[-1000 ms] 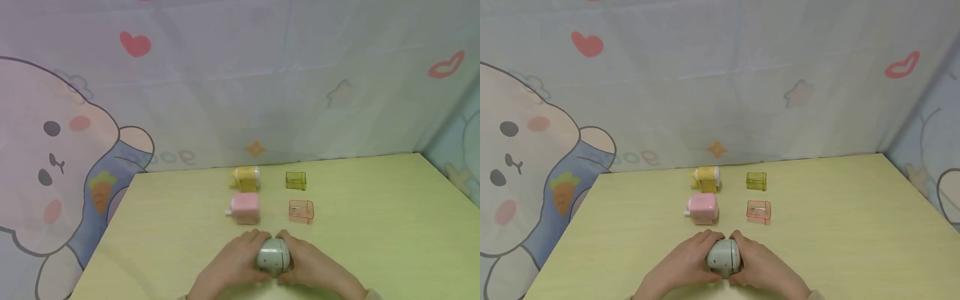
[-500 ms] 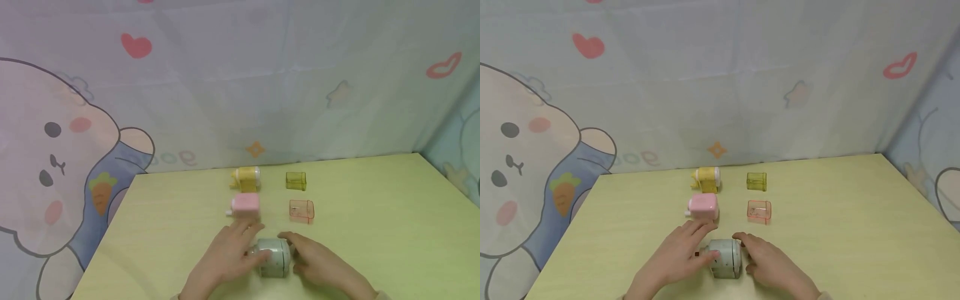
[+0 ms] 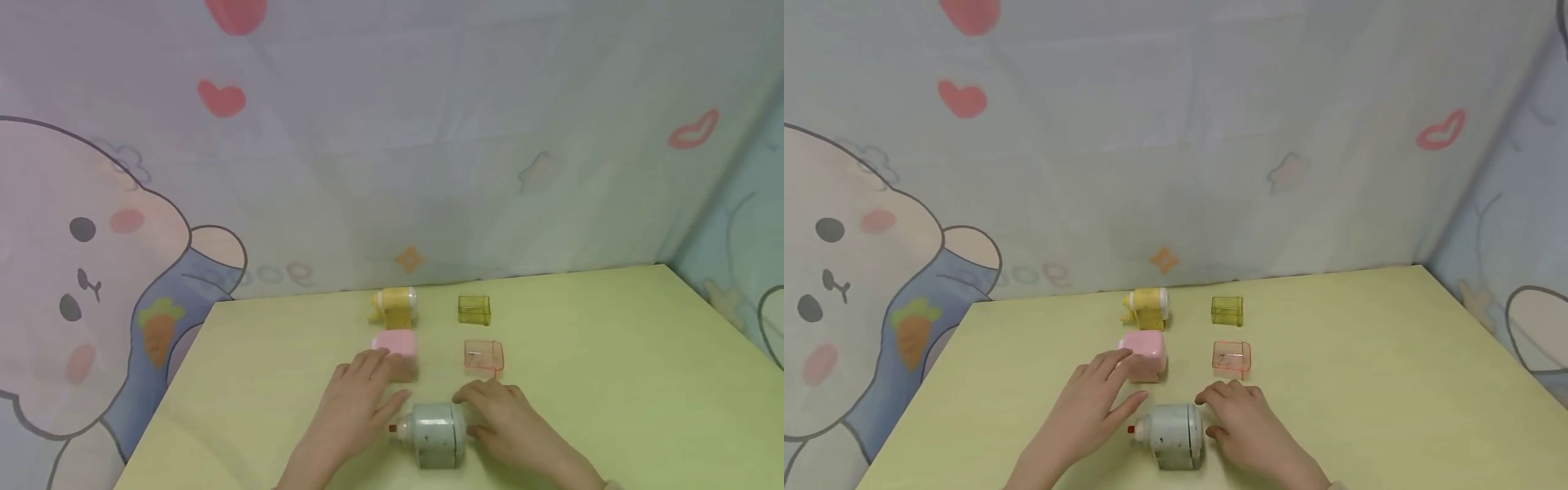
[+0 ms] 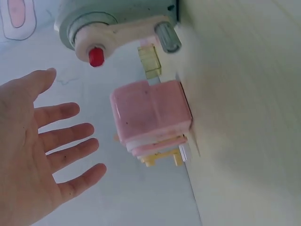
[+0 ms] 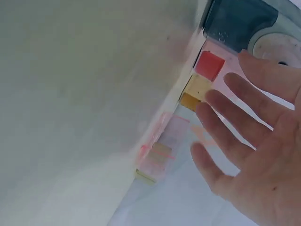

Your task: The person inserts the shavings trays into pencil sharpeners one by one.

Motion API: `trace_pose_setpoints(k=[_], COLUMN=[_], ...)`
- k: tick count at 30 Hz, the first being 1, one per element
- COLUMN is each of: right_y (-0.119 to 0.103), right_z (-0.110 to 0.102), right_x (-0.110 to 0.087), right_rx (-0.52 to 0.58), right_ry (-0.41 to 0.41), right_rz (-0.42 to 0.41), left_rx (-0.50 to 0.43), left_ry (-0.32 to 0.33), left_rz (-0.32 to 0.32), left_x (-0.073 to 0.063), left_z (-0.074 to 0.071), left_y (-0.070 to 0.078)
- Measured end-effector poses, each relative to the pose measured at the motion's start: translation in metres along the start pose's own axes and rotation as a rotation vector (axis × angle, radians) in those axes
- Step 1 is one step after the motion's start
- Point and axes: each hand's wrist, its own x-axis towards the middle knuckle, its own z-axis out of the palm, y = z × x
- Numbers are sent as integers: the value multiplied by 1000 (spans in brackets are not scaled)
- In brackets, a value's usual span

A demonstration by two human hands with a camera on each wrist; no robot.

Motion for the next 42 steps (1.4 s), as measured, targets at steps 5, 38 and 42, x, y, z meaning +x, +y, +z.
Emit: trace_pose_setpoints(k=[5, 38, 42], right_y=[7, 72, 72], right_z=[0, -3, -5], right_x=[2, 37, 37], right_rx=[-34, 177, 225], right_ry=[62, -54, -89], right_rz=[60, 310, 324], left_rx=[10, -278, -305], left_ry=[-38, -93, -122], left_rz=[2, -4, -15], left_x=[4, 55, 57], left_z=[4, 40, 44], left_y=[-10, -43, -42])
